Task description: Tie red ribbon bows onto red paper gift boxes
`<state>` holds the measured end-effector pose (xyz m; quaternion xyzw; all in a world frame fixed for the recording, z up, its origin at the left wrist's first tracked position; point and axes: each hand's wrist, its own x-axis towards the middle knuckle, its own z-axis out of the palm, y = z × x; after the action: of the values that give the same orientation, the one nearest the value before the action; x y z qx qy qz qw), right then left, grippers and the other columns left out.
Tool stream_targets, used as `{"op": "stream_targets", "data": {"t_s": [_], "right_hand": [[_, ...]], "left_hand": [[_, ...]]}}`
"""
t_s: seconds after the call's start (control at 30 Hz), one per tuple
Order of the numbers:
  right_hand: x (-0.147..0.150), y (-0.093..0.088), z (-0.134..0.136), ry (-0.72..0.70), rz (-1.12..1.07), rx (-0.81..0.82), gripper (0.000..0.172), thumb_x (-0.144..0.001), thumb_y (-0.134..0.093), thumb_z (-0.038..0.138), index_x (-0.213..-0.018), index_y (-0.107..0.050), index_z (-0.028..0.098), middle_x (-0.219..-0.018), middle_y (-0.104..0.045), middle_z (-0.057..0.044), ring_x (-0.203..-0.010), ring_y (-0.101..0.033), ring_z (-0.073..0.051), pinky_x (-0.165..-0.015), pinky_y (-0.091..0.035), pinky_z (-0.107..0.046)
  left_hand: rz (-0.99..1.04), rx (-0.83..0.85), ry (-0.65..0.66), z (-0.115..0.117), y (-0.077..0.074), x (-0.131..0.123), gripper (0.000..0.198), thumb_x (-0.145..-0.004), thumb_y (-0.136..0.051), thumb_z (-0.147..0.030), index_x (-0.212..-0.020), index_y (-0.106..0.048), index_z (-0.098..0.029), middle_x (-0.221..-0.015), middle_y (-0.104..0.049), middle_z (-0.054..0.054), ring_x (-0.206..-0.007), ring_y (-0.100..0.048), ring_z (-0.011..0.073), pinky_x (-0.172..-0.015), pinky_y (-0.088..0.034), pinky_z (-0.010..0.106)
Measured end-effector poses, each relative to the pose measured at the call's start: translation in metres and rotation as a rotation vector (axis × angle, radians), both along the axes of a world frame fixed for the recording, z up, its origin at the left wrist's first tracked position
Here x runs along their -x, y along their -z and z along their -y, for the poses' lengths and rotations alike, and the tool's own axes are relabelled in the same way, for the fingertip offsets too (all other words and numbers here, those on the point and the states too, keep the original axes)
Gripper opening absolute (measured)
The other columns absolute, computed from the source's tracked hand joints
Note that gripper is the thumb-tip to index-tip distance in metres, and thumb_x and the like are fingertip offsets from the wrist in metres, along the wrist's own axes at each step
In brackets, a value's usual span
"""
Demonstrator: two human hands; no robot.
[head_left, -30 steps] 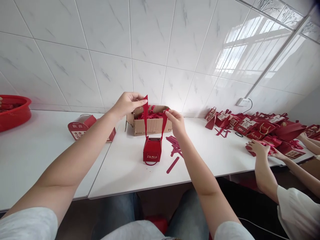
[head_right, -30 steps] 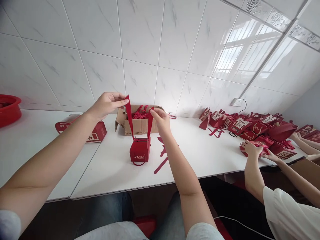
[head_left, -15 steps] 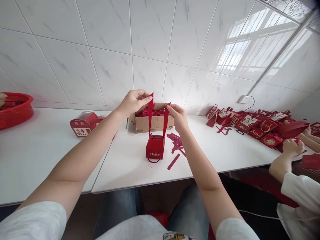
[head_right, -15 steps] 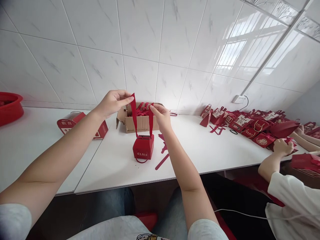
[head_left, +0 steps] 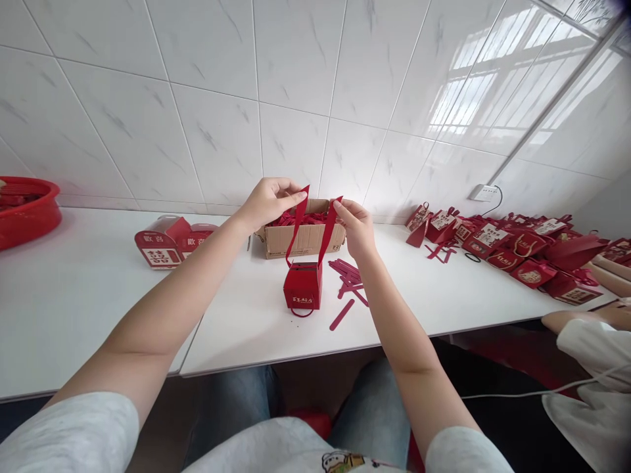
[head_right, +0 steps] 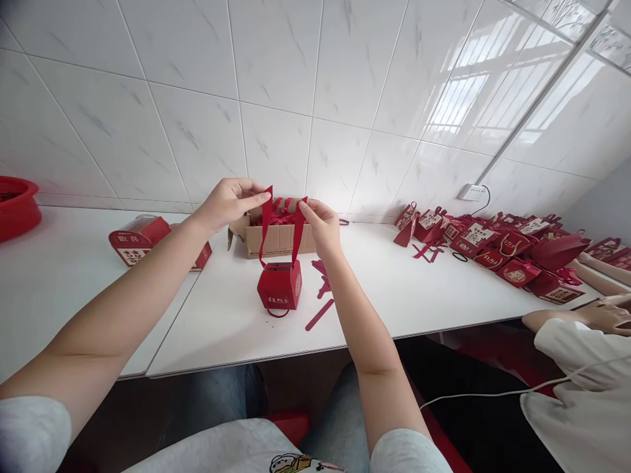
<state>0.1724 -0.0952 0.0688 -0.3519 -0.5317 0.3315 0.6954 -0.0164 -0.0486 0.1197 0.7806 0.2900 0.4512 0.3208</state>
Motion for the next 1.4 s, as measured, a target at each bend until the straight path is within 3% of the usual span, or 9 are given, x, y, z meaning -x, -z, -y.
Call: {"op": "stream_targets", "data": {"t_s": [0.23,0.43,0.67,0.8,0.9,1.07,1.27,1.4], "right_hand": [[-0.009,-0.002,0.001,0.04,-0.025,0.033,0.026,-0.073,-0.069,0.045,-0.084,-0.065,0.022,-0.08,-0.066,0.001,-0.079,-0.063,-0.014,-0.079,-0.05,-0.029],[-0.004,-0.003,-0.004,-0.066,-0.066,0.066,0.029,-0.072,-0.071,0.046,-0.085,-0.061,0.022,-0.077,-0.066,0.001,-0.065,-0.063,-0.011,-0.068,-0.052,-0.027],[0.013,-0.001,-0.021,-0.107,0.0,0.037,0.036,-0.067,-0.074,0.047,-0.083,-0.053,0.022,-0.059,-0.057,0.006,-0.046,-0.042,-0.005,-0.048,-0.036,-0.02],[0.015,0.0,-0.027,-0.14,0.003,0.05,0.033,-0.071,-0.07,0.047,-0.073,-0.052,0.019,-0.061,-0.056,0.004,-0.049,-0.042,-0.005,-0.049,-0.037,-0.021],[0.013,0.0,-0.025,-0.214,-0.011,0.031,0.026,-0.076,-0.065,0.043,-0.077,-0.057,0.019,-0.065,-0.057,0.003,-0.052,-0.044,-0.006,-0.054,-0.04,-0.022],[0.012,0.001,-0.018,-0.173,0.118,0.009,0.03,-0.072,-0.071,0.043,-0.087,-0.059,0.02,-0.074,-0.065,0.002,-0.061,-0.053,-0.008,-0.062,-0.044,-0.023],[0.01,0.002,-0.014,-0.161,0.085,-0.003,0.03,-0.074,-0.071,0.045,-0.082,-0.055,0.021,-0.07,-0.065,0.002,-0.059,-0.054,-0.008,-0.06,-0.044,-0.023],[0.009,0.0,-0.011,-0.223,0.044,0.018,0.027,-0.075,-0.07,0.041,-0.082,-0.053,0.021,-0.069,-0.066,0.002,-0.058,-0.055,-0.009,-0.058,-0.045,-0.023]], "left_hand": [[0.008,0.032,-0.004,0.005,0.005,0.001,0.027,-0.076,-0.069,-0.043,-0.081,-0.07,-0.017,-0.075,-0.069,0.003,-0.072,-0.063,0.0181,-0.069,-0.05,0.03],[0.015,-0.017,0.0,0.002,0.002,-0.005,0.032,-0.074,-0.07,-0.046,-0.085,-0.07,-0.016,-0.081,-0.07,0.005,-0.076,-0.064,0.0187,-0.072,-0.052,0.032],[0.028,-0.019,0.029,-0.002,-0.001,-0.024,0.031,-0.068,-0.076,-0.043,-0.082,-0.067,-0.016,-0.076,-0.068,0.004,-0.067,-0.062,0.0158,-0.061,-0.05,0.029],[0.005,-0.045,-0.005,-0.007,-0.002,-0.026,0.031,-0.067,-0.076,-0.044,-0.08,-0.068,-0.017,-0.075,-0.066,0.004,-0.064,-0.06,0.015,-0.06,-0.048,0.029],[0.0,0.008,-0.005,-0.012,-0.002,-0.026,0.03,-0.067,-0.077,-0.043,-0.08,-0.069,-0.017,-0.07,-0.066,0.004,-0.064,-0.06,0.0165,-0.062,-0.049,0.032],[-0.007,0.044,0.081,-0.016,-0.004,-0.029,0.029,-0.062,-0.081,-0.04,-0.073,-0.069,-0.016,-0.071,-0.066,0.004,-0.067,-0.061,0.0172,-0.065,-0.051,0.034],[0.015,0.199,0.185,-0.018,-0.004,-0.023,0.031,-0.063,-0.081,-0.031,-0.086,-0.071,-0.015,-0.075,-0.067,0.005,-0.071,-0.064,0.0182,-0.072,-0.053,0.037],[0.029,0.112,0.091,-0.015,-0.004,-0.023,0.019,-0.065,-0.079,-0.022,-0.077,-0.067,-0.012,-0.076,-0.067,0.006,-0.073,-0.064,0.0181,-0.076,-0.053,0.037]]}}
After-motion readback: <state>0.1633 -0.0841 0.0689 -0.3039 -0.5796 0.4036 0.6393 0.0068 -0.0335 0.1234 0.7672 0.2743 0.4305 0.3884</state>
